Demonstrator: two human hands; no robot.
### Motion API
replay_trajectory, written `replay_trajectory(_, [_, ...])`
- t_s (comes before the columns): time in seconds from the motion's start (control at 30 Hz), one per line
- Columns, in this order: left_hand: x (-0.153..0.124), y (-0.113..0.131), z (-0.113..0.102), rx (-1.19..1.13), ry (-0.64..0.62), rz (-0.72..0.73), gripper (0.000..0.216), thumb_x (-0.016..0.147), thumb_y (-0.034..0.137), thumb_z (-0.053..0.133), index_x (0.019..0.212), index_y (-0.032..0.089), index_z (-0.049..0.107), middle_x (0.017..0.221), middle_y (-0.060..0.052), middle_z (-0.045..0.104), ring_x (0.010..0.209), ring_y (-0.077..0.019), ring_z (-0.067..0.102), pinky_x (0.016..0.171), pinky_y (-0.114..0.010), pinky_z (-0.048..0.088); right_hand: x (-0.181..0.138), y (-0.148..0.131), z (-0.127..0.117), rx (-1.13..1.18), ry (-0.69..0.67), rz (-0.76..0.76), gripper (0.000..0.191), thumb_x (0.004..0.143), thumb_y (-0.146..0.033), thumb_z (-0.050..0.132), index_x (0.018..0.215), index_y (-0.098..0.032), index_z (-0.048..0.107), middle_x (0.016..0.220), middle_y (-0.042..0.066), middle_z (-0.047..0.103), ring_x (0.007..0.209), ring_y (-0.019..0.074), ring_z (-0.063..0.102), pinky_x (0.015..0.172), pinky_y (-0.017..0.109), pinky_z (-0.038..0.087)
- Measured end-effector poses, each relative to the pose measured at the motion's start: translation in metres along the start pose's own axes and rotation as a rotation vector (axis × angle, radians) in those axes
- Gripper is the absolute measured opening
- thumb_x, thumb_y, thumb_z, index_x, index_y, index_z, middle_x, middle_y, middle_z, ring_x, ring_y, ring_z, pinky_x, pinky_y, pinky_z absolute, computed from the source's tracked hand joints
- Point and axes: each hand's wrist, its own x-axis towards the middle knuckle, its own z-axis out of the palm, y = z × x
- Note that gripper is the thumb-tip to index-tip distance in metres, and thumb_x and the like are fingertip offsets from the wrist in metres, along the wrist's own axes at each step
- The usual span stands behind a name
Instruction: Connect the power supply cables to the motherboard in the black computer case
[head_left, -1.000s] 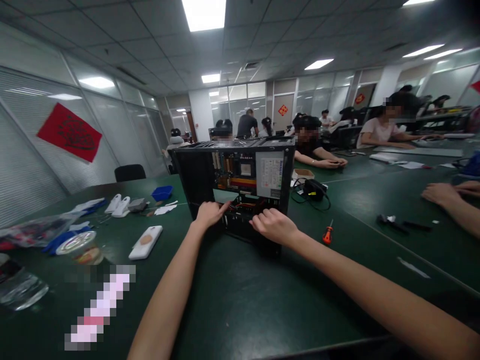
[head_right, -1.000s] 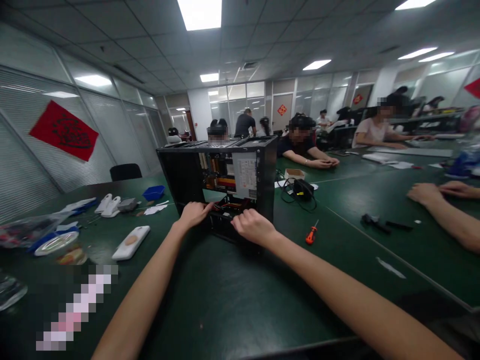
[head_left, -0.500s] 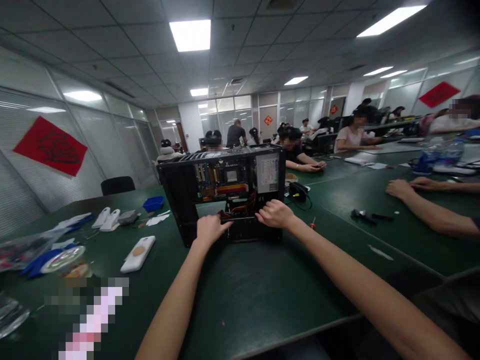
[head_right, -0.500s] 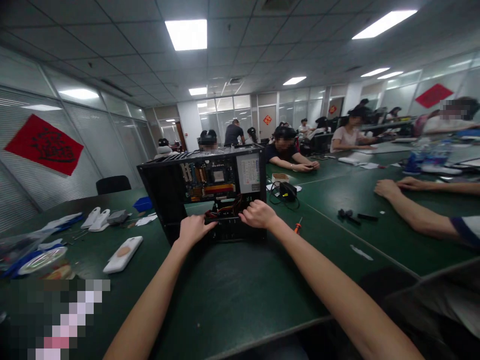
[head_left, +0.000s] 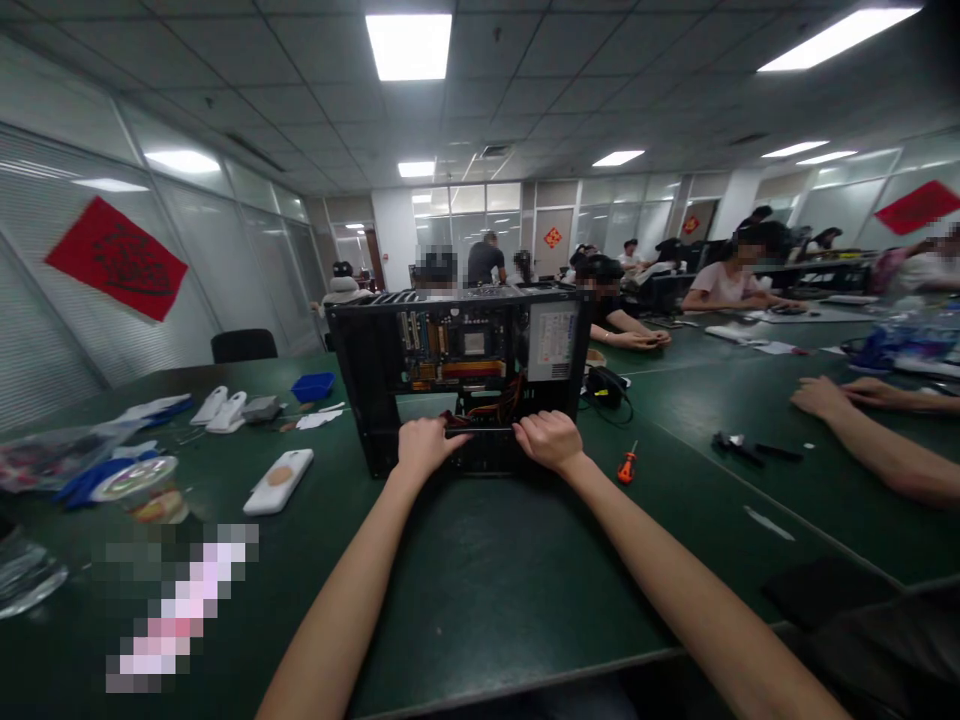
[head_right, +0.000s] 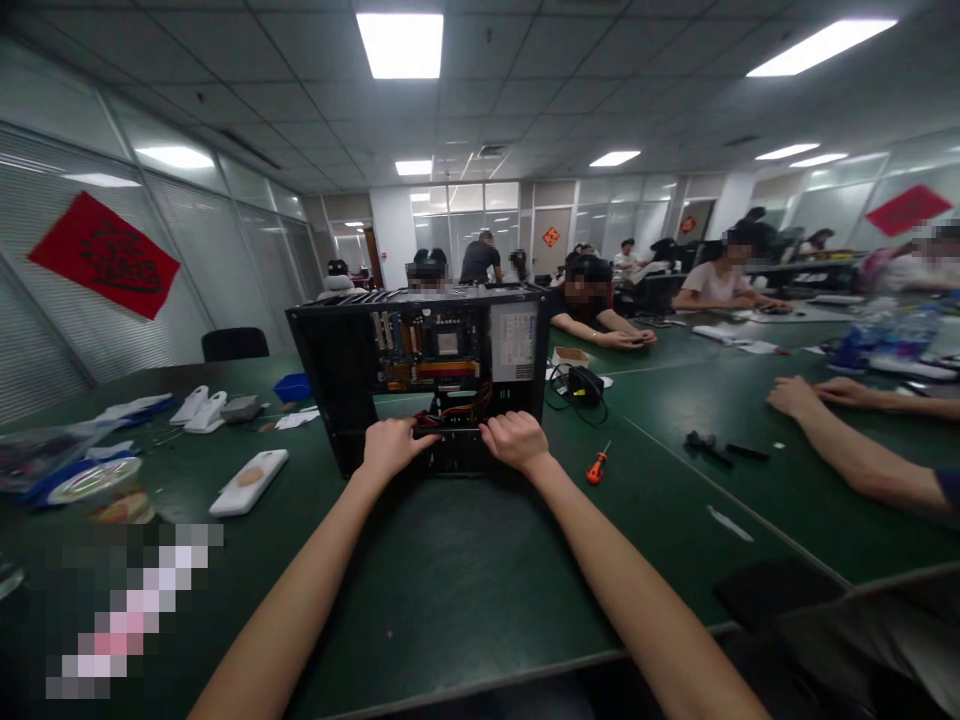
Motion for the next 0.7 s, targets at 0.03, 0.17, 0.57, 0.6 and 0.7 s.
replay_trajectory(0.03, [-0.001,0.002,0.0,-0.003,0.002,-0.013,0.069,0.085,0.077,0.044,0.106,0.018,0.074,0.087,-0.015,0.073,0.086,-0.0316,0.07,0.071,-0.034,0.047,-0.001,0.003,0.001,0.005,-0.01,-0.006,0.044,0.101,-0.034,0.041,0.067,-0.018,0.064,0.064,0.006,0.065,0.065,0.0171,0.05,0.068,0.035,0.025])
replay_trajectory(0.17, [-0.005,0.01,0.001,-0.028,0.018,-0.06,0.07,0.085,0.077,0.044,0.103,0.015,0.073,0.09,-0.016,0.073,0.088,-0.0324,0.069,0.074,-0.035,0.047,-0.001,0.009,0.005,0.025,-0.046,0.0,0.043,0.1,-0.033,0.042,0.067,-0.017,0.065,0.065,0.007,0.065,0.066,0.0173,0.05,0.068,0.035,0.025])
replay_trajectory(0.57, [-0.006,0.009,-0.002,0.016,0.021,-0.04,0.071,0.087,0.077,0.04,0.103,0.016,0.073,0.088,-0.016,0.073,0.086,-0.031,0.07,0.073,-0.034,0.047,0.001,0.006,0.0,0.074,-0.084,0.043,0.042,0.101,-0.032,0.04,0.07,-0.017,0.065,0.069,0.007,0.066,0.067,0.0174,0.051,0.069,0.034,0.026])
replay_trajectory(0.6, [-0.006,0.009,-0.002,0.02,0.016,-0.038,0.072,0.087,0.077,0.039,0.103,0.016,0.073,0.088,-0.016,0.073,0.086,-0.0314,0.07,0.072,-0.035,0.047,0.001,0.004,-0.002,0.075,-0.089,0.053,0.042,0.101,-0.032,0.039,0.072,-0.017,0.066,0.07,0.007,0.067,0.068,0.0174,0.052,0.07,0.034,0.026])
replay_trajectory(0.7, [-0.005,0.007,-0.001,0.021,0.028,-0.02,0.072,0.088,0.077,0.038,0.107,0.016,0.072,0.087,-0.017,0.073,0.085,-0.0327,0.07,0.071,-0.035,0.047,0.002,-0.002,-0.009,0.063,-0.099,0.119,0.043,0.102,-0.033,0.037,0.072,-0.017,0.065,0.072,0.006,0.067,0.069,0.0176,0.053,0.071,0.034,0.027])
